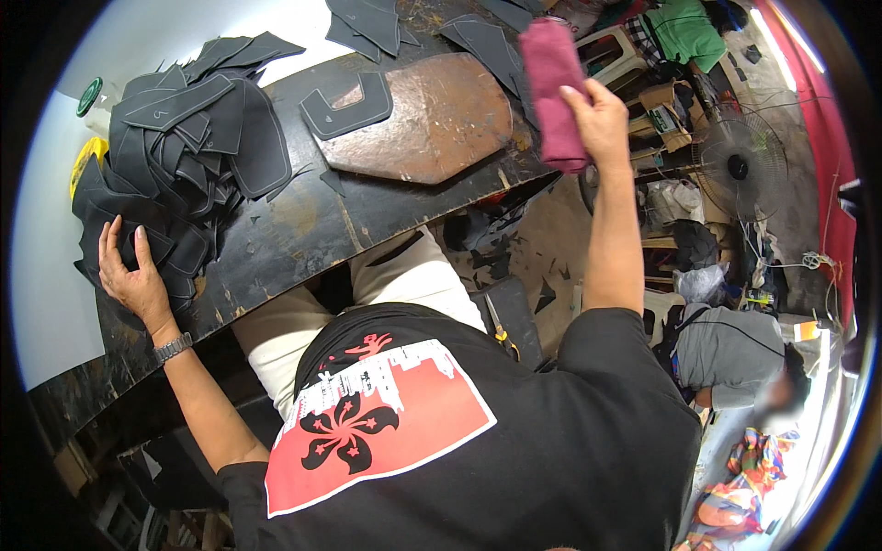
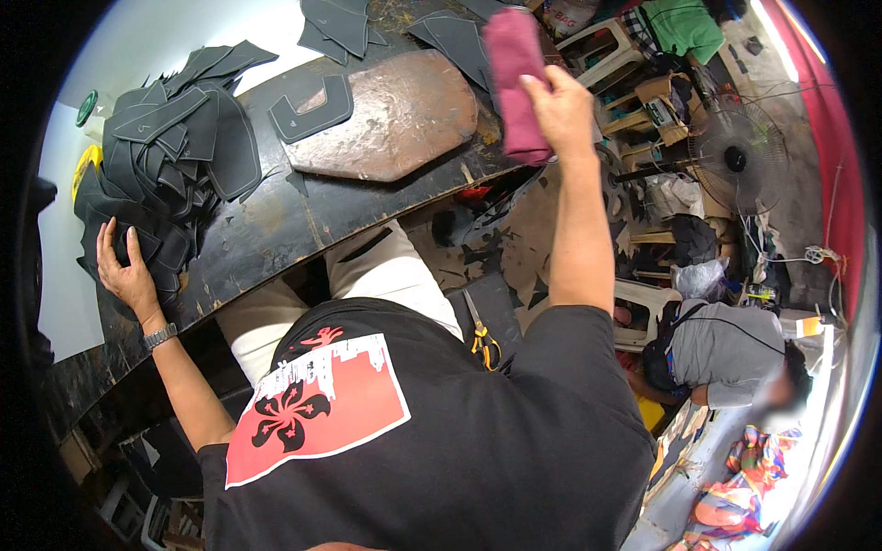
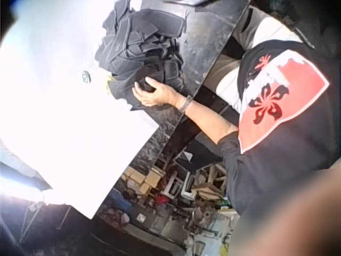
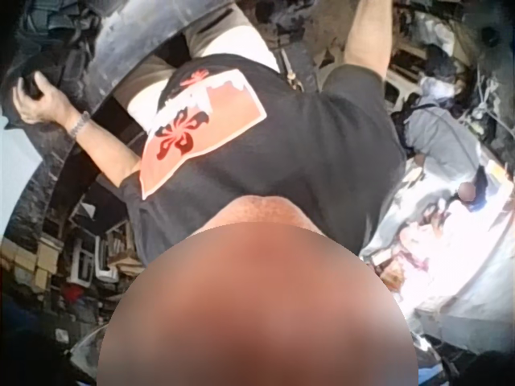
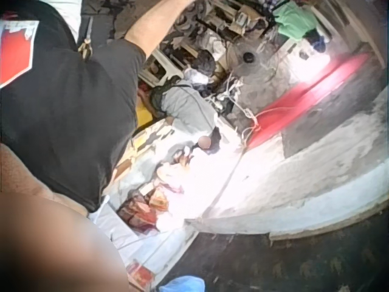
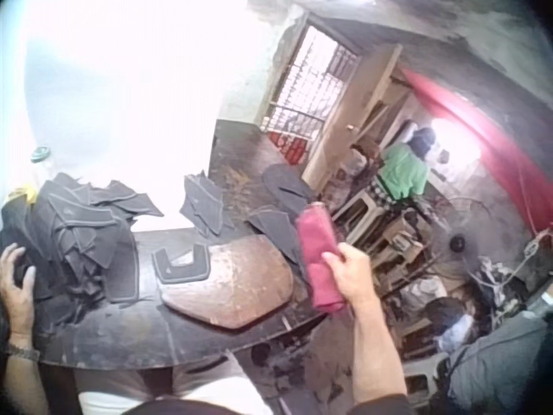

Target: The person uses shears to cut black rubber pieces along marked outlines on a workbench. After cutting, the person stacks the finished pieces and briefly wipes the work surface with a cloth.

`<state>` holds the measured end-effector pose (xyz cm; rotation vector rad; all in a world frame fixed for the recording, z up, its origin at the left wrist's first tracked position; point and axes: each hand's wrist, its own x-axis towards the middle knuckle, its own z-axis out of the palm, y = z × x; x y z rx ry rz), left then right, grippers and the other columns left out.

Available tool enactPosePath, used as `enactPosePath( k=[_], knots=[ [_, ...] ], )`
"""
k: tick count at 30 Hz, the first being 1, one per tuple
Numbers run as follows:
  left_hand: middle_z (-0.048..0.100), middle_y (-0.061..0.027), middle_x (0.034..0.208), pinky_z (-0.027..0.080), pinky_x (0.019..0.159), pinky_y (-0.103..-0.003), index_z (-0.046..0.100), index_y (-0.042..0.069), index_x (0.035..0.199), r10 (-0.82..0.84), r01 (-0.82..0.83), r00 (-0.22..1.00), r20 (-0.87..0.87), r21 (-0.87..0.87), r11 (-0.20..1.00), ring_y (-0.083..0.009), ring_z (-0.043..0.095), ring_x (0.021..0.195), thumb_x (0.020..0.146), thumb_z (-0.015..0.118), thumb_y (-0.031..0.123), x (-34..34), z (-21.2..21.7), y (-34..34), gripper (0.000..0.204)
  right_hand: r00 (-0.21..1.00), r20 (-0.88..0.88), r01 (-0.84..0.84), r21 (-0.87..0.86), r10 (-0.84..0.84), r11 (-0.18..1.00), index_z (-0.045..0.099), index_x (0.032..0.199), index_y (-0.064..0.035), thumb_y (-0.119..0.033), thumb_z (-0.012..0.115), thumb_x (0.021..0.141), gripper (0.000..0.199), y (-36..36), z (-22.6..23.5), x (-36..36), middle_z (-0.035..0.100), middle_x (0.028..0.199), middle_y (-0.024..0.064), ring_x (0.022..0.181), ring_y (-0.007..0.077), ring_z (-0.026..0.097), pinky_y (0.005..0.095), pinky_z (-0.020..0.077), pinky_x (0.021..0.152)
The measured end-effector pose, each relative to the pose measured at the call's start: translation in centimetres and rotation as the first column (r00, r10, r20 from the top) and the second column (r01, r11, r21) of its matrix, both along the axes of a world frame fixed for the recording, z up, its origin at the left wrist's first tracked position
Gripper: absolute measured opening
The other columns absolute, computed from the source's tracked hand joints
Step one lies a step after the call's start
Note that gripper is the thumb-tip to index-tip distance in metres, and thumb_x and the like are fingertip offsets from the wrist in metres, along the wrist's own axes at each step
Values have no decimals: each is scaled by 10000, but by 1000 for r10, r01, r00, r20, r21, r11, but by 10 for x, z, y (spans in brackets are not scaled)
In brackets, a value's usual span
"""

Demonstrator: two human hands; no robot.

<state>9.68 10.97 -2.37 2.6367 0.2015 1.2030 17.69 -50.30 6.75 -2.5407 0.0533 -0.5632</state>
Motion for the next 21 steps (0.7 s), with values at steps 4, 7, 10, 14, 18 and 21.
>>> enactPosePath(
  k=[4,7,10,14,18,21],
  knots=[
    [573,-31,1353,328,1068,-412,639,175,1249,-14,14,1000,-13,-30,999,-231,522,1241,913,664,331,-1,0,1,370,978,-17,-208,77,209,975,585,814,5,-230,722,876,279,55,-21,4,470,687,-21,673,69,424,262,399,590],
    [573,-34,1352,328,1070,-410,639,171,1246,-13,13,1000,-16,-27,1000,-233,522,1241,915,662,332,-2,0,1,369,927,-221,-235,284,302,930,642,820,2,-374,713,882,388,49,-25,21,583,636,27,582,128,499,302,428,549],
    [574,-37,1350,326,1073,-410,639,167,1244,-24,24,1000,-4,-29,999,-235,521,1242,915,660,332,-2,0,2,369,972,-199,10,570,126,822,688,806,-36,-487,686,880,457,17,-31,36,606,668,16,541,90,559,239,445,502],
    [576,-36,1347,324,1075,-409,640,166,1243,-28,28,1000,-9,-43,999,-237,519,1245,916,659,333,-1,0,1,367,925,-231,265,-183,-303,947,730,849,-79,-416,773,763,351,-24,-56,43,718,825,103,800,262,687,384,518,734],
    [575,-37,1349,319,1078,-411,641,167,1242,-17,16,1000,-10,-39,999,-238,512,1254,914,664,326,-2,1,0,366,889,-346,268,-139,-300,953,731,833,-84,-359,785,730,299,-42,-80,45,724,850,121,879,275,691,394,511,790],
    [571,-36,1353,314,1083,-415,641,169,1244,2,-3,1000,-24,-28,1000,-238,506,1261,914,664,326,-2,0,-1,366,896,-348,261,-93,-277,961,725,817,-75,-324,767,735,266,-47,-87,48,721,822,117,819,258,696,384,516,756]
  ],
)
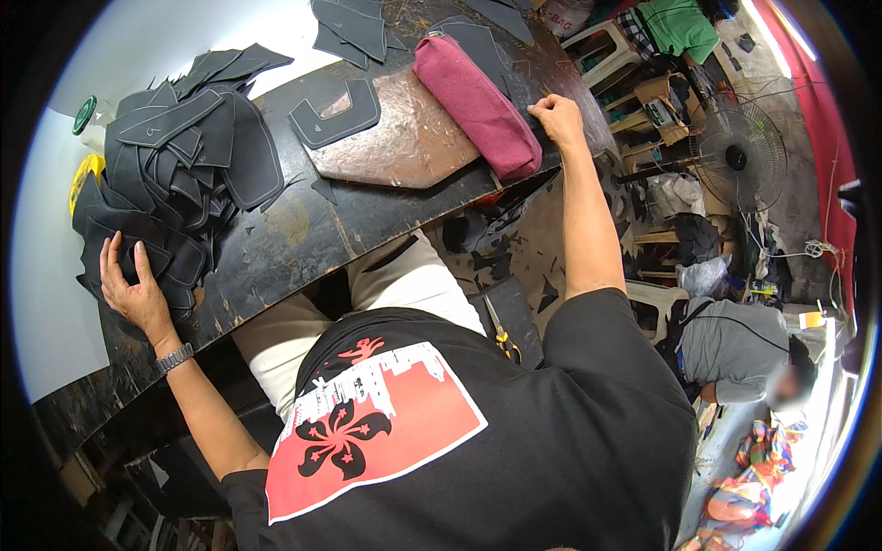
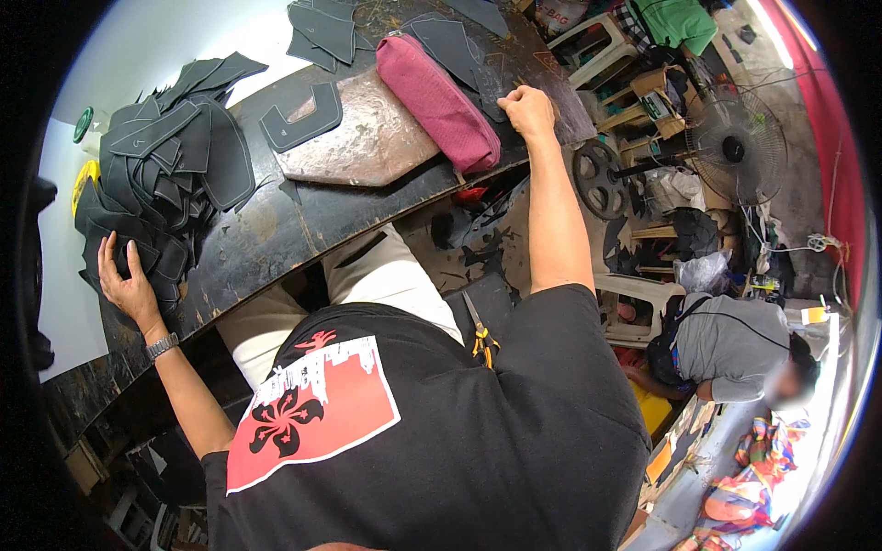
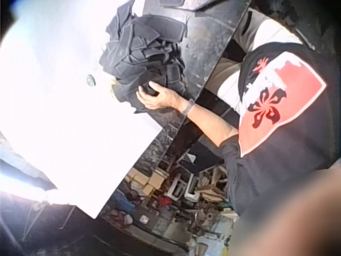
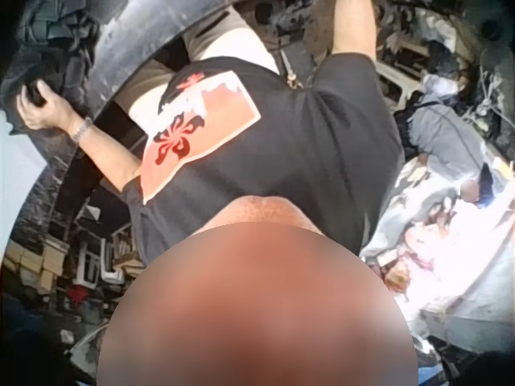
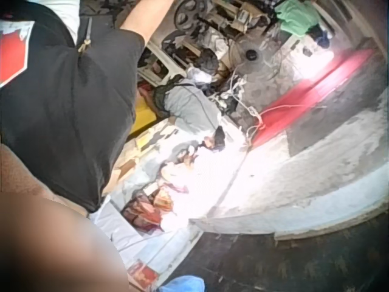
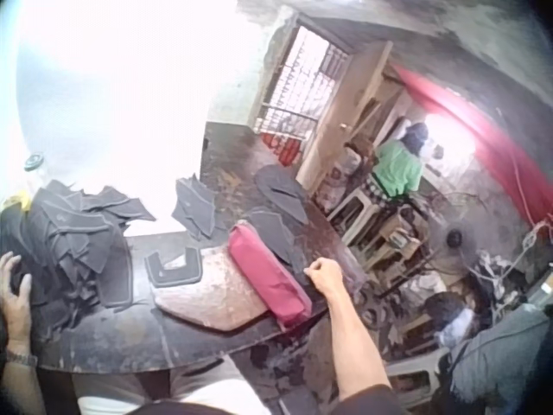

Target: The person uses shears to cut black rubber pieces along marked outlines on a workbench. After cutting, the person stacks the finished pieces and briefly wipes the work surface with a cloth.

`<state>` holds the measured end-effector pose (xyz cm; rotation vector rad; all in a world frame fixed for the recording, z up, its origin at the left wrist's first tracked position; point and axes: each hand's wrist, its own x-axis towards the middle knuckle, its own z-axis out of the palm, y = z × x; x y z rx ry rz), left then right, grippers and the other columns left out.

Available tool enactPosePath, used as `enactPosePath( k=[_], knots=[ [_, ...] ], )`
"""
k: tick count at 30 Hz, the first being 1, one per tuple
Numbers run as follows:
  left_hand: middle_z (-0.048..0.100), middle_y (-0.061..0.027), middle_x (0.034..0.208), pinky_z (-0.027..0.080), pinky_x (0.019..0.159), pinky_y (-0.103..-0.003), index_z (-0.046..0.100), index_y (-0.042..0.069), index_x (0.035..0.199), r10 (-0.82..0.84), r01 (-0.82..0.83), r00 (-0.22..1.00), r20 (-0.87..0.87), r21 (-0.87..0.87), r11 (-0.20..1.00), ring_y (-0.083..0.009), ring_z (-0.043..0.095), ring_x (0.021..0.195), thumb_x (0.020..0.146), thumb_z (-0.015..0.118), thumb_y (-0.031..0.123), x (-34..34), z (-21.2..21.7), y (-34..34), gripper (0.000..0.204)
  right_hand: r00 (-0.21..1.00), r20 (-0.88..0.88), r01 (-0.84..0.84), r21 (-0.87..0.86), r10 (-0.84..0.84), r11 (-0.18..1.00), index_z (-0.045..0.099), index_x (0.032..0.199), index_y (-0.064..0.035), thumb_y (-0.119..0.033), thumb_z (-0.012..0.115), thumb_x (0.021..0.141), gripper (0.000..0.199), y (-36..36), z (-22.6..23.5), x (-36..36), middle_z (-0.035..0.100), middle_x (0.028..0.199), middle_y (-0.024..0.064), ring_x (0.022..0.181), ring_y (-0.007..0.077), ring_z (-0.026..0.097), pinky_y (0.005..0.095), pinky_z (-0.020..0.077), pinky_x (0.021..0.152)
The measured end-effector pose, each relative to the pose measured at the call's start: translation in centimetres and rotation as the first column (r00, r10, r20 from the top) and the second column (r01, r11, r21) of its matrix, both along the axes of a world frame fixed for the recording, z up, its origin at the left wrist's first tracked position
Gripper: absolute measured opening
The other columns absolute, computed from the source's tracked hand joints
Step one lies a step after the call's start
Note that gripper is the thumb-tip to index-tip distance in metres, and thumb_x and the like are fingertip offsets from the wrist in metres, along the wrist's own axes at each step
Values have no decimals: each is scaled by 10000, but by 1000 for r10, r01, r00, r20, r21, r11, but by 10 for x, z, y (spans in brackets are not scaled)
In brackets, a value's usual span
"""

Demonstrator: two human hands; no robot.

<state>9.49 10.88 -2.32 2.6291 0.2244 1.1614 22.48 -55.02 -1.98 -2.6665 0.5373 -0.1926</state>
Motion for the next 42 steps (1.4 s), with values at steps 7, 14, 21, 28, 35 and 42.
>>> enactPosePath(
  k=[7,14,21,28,35,42],
  knots=[
    [567,-32,1356,307,1088,-421,640,175,1247,-32,33,999,14,-24,999,-238,502,1266,919,659,330,0,-1,2,363,983,180,-36,422,-45,906,698,810,-53,-214,776,731,196,6,1,-2,679,694,58,600,160,660,313,500,584],
    [570,-31,1353,322,1077,-416,646,173,1246,-19,19,1000,14,-3,1000,-235,512,1255,914,666,321,0,1,1,364,993,118,29,-12,-27,1000,699,812,-68,-411,814,699,378,34,14,-10,698,730,74,732,238,686,362,516,708],
    [578,-35,1346,332,1067,-408,652,167,1237,-24,24,1000,15,-1,1000,-237,518,1247,907,678,295,0,1,0,355,997,65,42,95,-49,995,692,791,-85,-364,793,675,318,47,10,-6,706,774,96,785,266,682,402,505,750],
    [578,-40,1346,327,1067,-410,648,157,1239,-3,3,1000,10,17,1000,-240,523,1238,909,675,294,0,1,-1,358,927,368,-105,425,-66,899,671,890,-39,-20,794,666,256,10,-5,-2,625,739,2,655,95,557,242,459,615],
    [567,-37,1353,320,1074,-409,642,153,1245,-23,23,1000,3,-20,1000,-238,513,1244,919,661,309,-1,2,-2,362,926,345,78,218,-152,973,714,978,-86,-68,789,667,320,-80,-8,7,697,864,79,807,198,657,322,507,752],
    [572,-42,1347,333,1067,-405,642,146,1245,-18,18,1000,4,2,1000,-243,517,1237,920,662,311,-1,2,-2,365,886,415,231,-3,-209,973,718,1052,-103,-130,759,764,293,-87,-9,5,714,931,109,876,230,676,335,515,814]
  ],
)
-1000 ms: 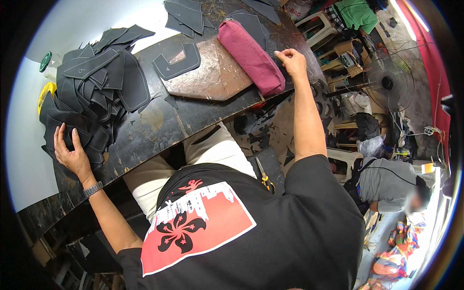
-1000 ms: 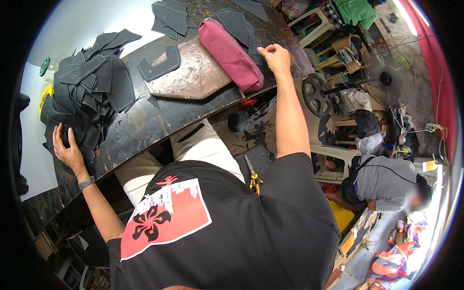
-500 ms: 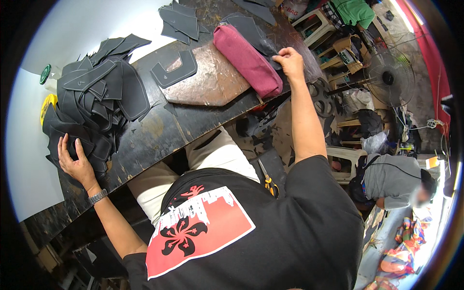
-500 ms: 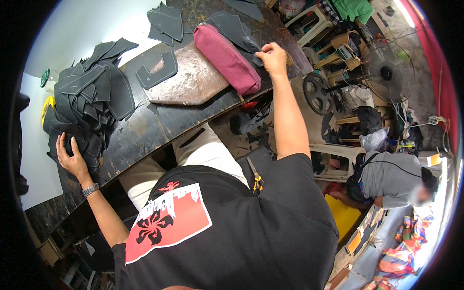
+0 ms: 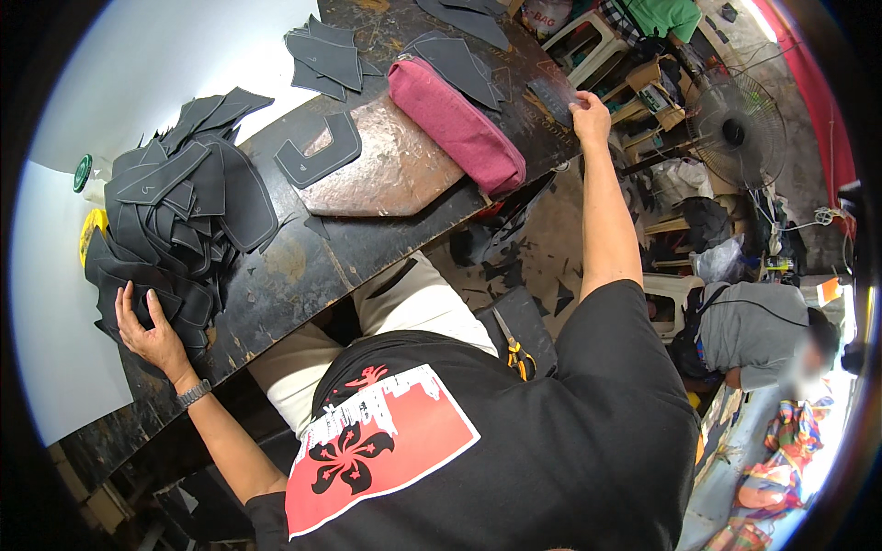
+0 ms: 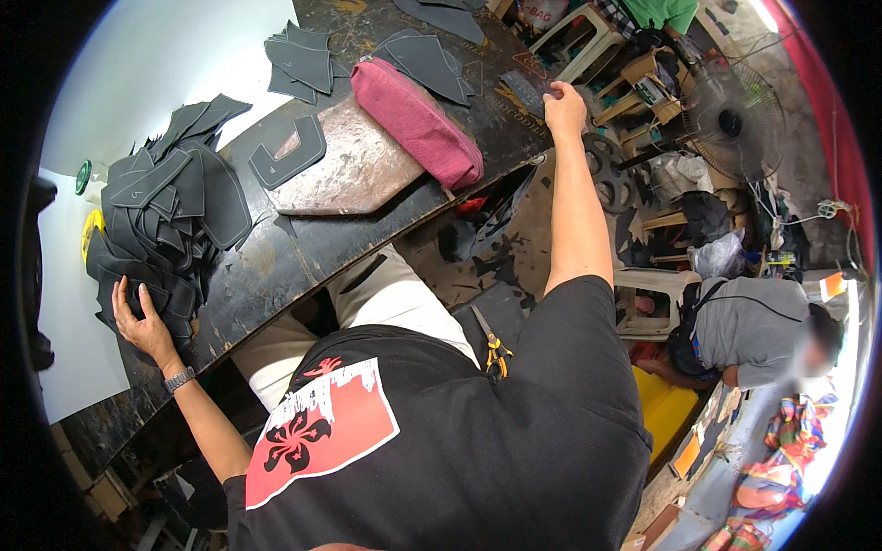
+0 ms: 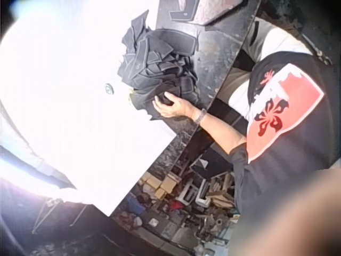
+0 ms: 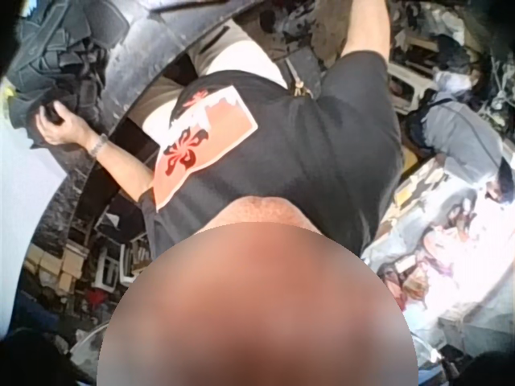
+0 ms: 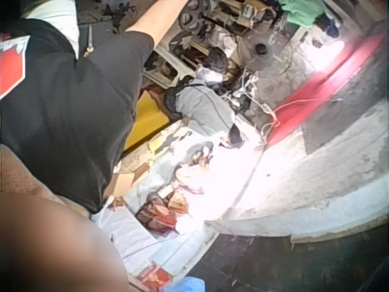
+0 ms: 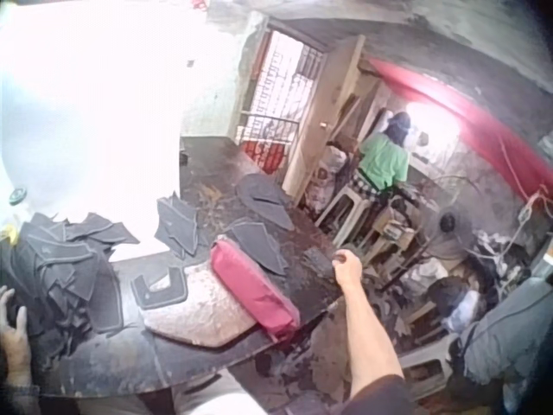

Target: The person uses shears to cut black rubber pieces along marked outlines on a workbench. After cutting, the person stacks the finished pieces and briefly wipes the work surface with a cloth.

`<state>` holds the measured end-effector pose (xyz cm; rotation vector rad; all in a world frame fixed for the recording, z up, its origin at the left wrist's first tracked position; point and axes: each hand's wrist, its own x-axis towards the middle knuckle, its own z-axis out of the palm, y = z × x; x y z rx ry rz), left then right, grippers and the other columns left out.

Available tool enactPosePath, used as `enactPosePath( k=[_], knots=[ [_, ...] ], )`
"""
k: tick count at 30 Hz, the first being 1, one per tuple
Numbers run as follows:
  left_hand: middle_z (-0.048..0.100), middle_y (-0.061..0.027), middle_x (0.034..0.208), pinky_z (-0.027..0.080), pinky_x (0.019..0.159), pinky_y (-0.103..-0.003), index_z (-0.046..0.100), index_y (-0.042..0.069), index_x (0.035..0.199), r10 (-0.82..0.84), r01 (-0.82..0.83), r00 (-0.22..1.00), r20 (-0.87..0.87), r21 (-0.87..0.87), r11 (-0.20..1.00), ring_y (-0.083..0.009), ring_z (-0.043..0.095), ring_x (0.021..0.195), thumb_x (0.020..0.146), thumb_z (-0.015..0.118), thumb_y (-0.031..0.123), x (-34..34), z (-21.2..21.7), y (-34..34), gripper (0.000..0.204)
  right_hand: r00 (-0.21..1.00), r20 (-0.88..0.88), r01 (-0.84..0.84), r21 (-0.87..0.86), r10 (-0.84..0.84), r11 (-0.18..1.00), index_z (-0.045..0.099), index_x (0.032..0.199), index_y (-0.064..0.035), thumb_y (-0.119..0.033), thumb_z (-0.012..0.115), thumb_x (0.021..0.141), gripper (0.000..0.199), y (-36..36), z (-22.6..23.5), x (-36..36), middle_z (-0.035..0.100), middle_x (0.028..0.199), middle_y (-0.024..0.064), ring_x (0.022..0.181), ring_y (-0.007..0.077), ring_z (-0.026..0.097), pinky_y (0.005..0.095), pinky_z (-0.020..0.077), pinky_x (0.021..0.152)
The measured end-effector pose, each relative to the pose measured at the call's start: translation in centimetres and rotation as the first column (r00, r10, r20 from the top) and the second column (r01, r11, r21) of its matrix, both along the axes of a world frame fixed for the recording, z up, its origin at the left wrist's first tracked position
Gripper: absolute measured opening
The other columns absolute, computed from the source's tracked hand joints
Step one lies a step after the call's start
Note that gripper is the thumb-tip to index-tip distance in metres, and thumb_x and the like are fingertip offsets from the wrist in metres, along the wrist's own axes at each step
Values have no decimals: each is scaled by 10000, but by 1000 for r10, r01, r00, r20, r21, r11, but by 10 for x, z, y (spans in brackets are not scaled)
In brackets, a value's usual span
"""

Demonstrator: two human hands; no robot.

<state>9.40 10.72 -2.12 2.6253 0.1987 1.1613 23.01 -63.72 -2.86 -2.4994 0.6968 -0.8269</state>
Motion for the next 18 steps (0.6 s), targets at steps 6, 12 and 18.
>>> enactPosePath(
  k=[6,12,18],
  knots=[
    [581,-51,1337,342,1061,-408,647,135,1234,-19,19,1000,12,-4,1000,-248,527,1225,915,668,297,1,-1,3,359,845,142,-511,494,515,703,703,1079,-42,-264,778,803,362,92,68,-21,709,889,83,801,184,663,302,530,765],
    [582,-56,1337,338,1062,-411,649,136,1231,-13,13,1000,9,-9,1000,-252,525,1229,911,671,297,1,-1,3,359,774,-282,-628,-240,566,740,686,1081,-44,-475,715,819,505,210,79,-49,696,887,99,873,313,672,380,518,775],
    [568,-48,1356,323,1072,-411,645,154,1241,-6,6,1000,7,-22,1000,-246,511,1247,912,668,309,0,1,-1,364,750,-274,-630,-18,603,776,692,1007,-46,-347,628,906,324,206,81,-41,682,905,209,849,375,660,432,509,762]
  ],
)
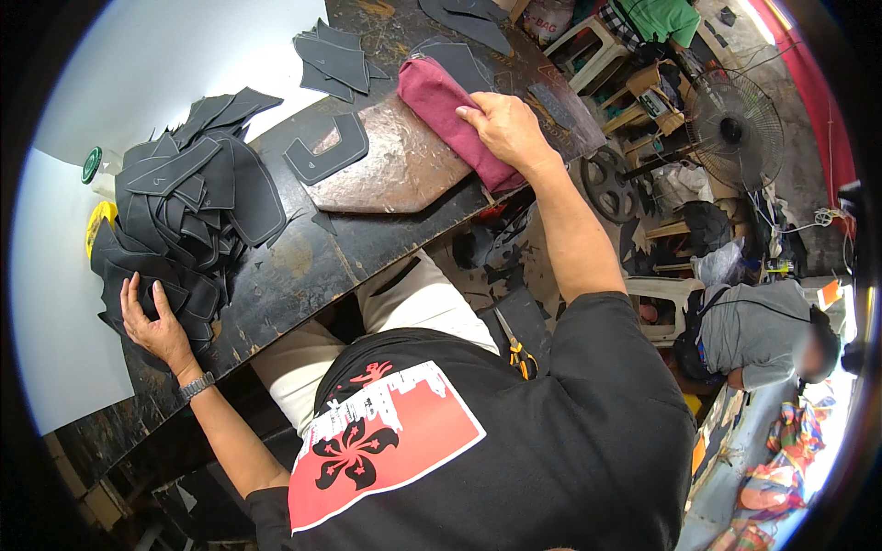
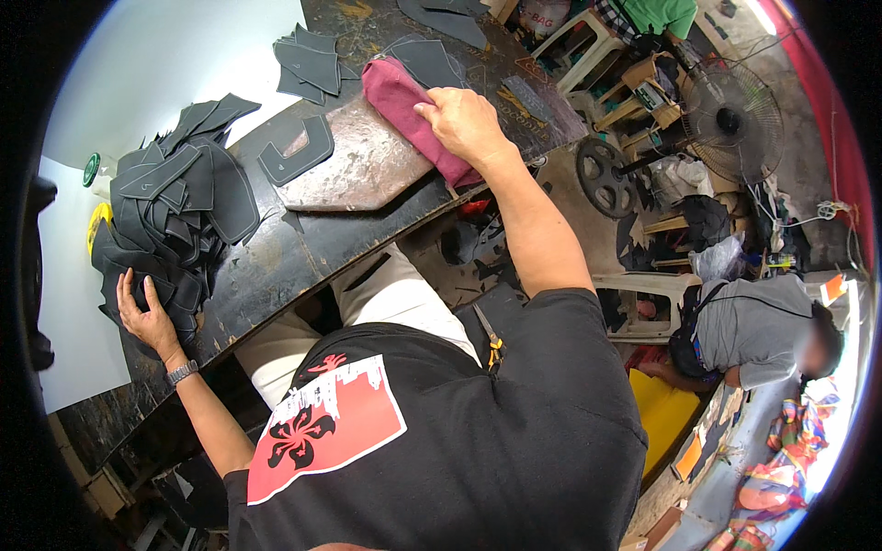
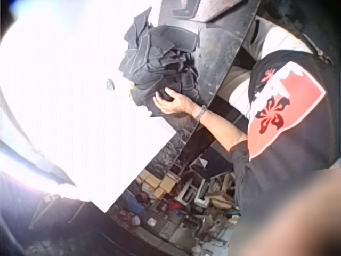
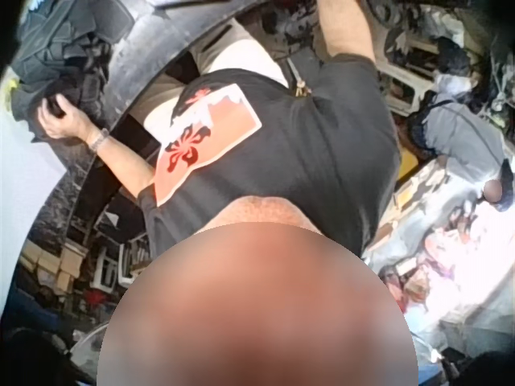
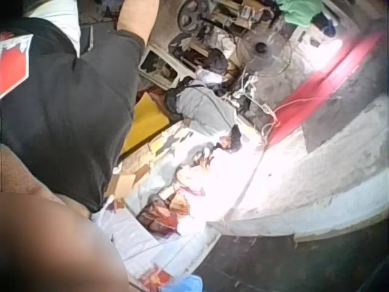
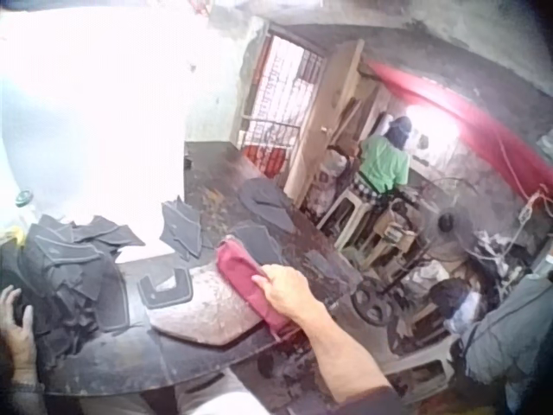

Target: The person uses shears to cut black rubber pieces along marked outlines on a workbench. After cutting, the person stacks the finished pieces and briefly wipes the work surface with a cloth.

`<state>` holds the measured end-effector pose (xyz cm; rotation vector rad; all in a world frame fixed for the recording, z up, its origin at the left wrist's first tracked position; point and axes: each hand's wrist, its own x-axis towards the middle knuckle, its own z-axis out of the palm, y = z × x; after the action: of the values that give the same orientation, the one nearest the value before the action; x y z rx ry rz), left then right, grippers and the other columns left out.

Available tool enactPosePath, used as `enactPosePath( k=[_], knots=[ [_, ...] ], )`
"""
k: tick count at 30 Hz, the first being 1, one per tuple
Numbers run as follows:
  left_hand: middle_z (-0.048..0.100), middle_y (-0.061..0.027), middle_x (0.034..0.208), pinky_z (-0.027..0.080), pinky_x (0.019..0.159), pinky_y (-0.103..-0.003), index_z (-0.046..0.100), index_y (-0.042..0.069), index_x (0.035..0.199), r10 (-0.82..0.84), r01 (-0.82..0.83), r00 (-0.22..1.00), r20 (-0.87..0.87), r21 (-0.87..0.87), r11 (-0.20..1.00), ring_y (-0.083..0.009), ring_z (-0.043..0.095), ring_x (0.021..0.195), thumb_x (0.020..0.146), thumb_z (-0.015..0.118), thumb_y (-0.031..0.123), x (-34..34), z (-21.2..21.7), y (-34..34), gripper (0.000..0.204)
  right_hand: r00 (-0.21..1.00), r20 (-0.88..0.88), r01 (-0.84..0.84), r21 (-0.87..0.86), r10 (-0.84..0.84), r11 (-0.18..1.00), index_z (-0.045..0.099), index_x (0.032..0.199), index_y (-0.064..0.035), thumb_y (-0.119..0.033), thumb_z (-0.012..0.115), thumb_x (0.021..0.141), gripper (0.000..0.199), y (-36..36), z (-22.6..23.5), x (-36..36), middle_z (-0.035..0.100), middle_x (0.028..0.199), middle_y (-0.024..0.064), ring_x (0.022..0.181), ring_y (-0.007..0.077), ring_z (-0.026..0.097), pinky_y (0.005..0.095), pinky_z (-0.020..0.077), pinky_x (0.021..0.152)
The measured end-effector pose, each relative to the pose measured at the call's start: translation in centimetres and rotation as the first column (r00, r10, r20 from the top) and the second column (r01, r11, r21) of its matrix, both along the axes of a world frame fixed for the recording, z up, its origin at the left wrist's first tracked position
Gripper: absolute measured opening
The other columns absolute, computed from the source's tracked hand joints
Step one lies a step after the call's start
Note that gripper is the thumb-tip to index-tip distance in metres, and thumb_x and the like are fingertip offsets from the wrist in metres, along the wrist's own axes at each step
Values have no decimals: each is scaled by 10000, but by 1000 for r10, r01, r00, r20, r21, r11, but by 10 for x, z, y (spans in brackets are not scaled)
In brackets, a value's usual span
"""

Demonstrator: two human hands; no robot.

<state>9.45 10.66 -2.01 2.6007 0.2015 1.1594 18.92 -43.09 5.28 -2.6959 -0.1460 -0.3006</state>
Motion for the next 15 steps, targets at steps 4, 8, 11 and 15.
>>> enactPosePath(
  k=[4,8,11,15],
  knots=[
    [566,-41,1358,326,1066,-407,643,162,1245,21,-21,1000,4,22,1000,-239,510,1249,912,668,311,-2,-1,0,366,996,68,54,138,-63,989,698,967,-45,-322,644,900,290,-31,20,5,684,886,200,798,356,660,396,508,717],
    [567,-38,1357,321,1067,-406,646,162,1240,9,-9,1000,2,18,1000,-233,510,1249,910,670,308,1,-2,2,362,951,246,162,111,-185,981,692,1066,-22,-303,660,917,320,-88,52,12,690,804,110,743,100,588,293,489,717],
    [562,-35,1363,314,1073,-408,645,161,1240,0,0,1000,3,-3,1000,-233,508,1251,910,670,309,1,-2,3,362,902,278,337,23,-329,941,682,947,-71,-414,600,911,354,-127,57,27,664,855,211,807,371,641,443,485,710],
    [567,-34,1359,325,1065,-409,648,161,1239,18,-18,1000,3,11,1000,-237,511,1245,910,671,310,-1,-2,2,363,877,224,467,-185,-426,865,687,998,-99,-444,569,911,375,-162,41,41,680,970,200,966,402,633,484,489,799]
  ],
)
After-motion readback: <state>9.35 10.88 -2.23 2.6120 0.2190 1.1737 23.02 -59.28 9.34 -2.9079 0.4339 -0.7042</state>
